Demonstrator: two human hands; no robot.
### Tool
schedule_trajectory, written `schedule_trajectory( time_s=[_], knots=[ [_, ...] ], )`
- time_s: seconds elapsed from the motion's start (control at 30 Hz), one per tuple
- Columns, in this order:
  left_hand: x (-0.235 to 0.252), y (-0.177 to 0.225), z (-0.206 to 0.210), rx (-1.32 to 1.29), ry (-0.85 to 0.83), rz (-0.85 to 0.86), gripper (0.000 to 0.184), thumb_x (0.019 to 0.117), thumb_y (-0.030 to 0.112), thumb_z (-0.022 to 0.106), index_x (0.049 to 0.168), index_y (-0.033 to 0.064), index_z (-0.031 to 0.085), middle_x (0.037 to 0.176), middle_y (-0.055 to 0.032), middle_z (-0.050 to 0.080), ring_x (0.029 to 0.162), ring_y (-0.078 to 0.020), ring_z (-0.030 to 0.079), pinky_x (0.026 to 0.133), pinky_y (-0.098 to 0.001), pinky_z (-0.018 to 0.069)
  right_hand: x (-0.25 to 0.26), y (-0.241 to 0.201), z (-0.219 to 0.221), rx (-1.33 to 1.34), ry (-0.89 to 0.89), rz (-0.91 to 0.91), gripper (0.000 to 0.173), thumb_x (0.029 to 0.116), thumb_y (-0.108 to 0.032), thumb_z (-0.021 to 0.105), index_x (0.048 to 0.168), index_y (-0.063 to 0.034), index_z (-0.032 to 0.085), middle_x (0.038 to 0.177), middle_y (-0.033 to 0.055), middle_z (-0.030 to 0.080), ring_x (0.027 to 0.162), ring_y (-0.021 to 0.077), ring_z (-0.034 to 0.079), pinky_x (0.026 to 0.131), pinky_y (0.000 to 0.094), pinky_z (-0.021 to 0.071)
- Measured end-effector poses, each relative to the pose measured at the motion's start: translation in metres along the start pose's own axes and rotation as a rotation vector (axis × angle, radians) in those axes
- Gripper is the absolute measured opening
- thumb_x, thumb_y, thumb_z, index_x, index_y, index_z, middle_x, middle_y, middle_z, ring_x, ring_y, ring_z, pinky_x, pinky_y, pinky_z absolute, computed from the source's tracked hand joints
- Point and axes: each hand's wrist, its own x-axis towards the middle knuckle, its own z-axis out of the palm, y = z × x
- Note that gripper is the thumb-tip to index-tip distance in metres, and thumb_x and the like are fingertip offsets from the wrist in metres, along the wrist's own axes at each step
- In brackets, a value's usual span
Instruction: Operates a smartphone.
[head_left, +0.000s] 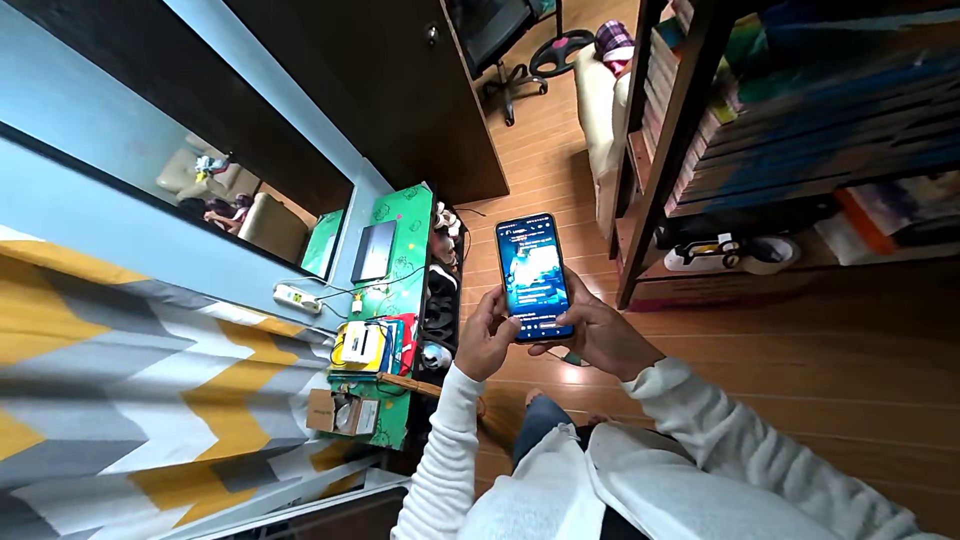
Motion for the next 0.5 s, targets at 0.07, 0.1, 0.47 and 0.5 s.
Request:
schedule_trajectory(
  time_s=[0.07,0.1,0.47,0.5],
  knots=[
    [0.0,-0.001,0.001,0.004,0.004,0.01,0.056,0.0954,0.01,0.05,0.145,-0.0125,0.038,0.122,-0.0166,0.067,0.101,-0.0095,0.069,0.088,-0.0273,0.0572,-0.002,0.0,-0.001,0.0,-0.01,-0.002,0.079,0.0905,0.006,0.034,0.158,-0.0291,0.015,0.131,0.0175,0.059,0.099,0.0339,0.072,0.07,0.0471,0.0648],
    [-0.001,-0.002,0.002,0.004,0.006,0.015,0.056,0.0953,0.01,0.051,0.145,-0.0127,0.038,0.121,-0.0164,0.067,0.101,-0.0096,0.069,0.088,-0.0274,0.0573,-0.002,0.0,-0.001,0.0,-0.012,-0.005,0.079,0.0897,0.006,0.034,0.158,-0.029,0.015,0.131,0.0175,0.06,0.1,0.0339,0.072,0.07,0.0469,0.0649],
    [-0.004,0.001,0.008,0.013,0.032,0.023,0.056,0.0936,0.01,0.052,0.144,-0.0111,0.04,0.117,-0.0151,0.069,0.096,-0.0095,0.069,0.087,-0.0283,0.0576,-0.011,-0.001,-0.001,-0.015,-0.036,-0.033,0.086,0.0863,0.014,0.032,0.159,-0.0274,0.012,0.133,0.0153,0.06,0.101,0.032,0.072,0.074,0.0465,0.0653],
    [-0.004,0.001,0.008,0.014,0.032,0.027,0.056,0.0934,0.009,0.052,0.144,-0.011,0.041,0.117,-0.015,0.069,0.096,-0.0096,0.069,0.087,-0.0284,0.0577,-0.012,0.0,-0.001,-0.015,-0.035,-0.034,0.086,0.0861,0.014,0.034,0.159,-0.0273,0.012,0.132,0.0151,0.06,0.101,0.0318,0.072,0.074,0.0466,0.0653]
  ],
)
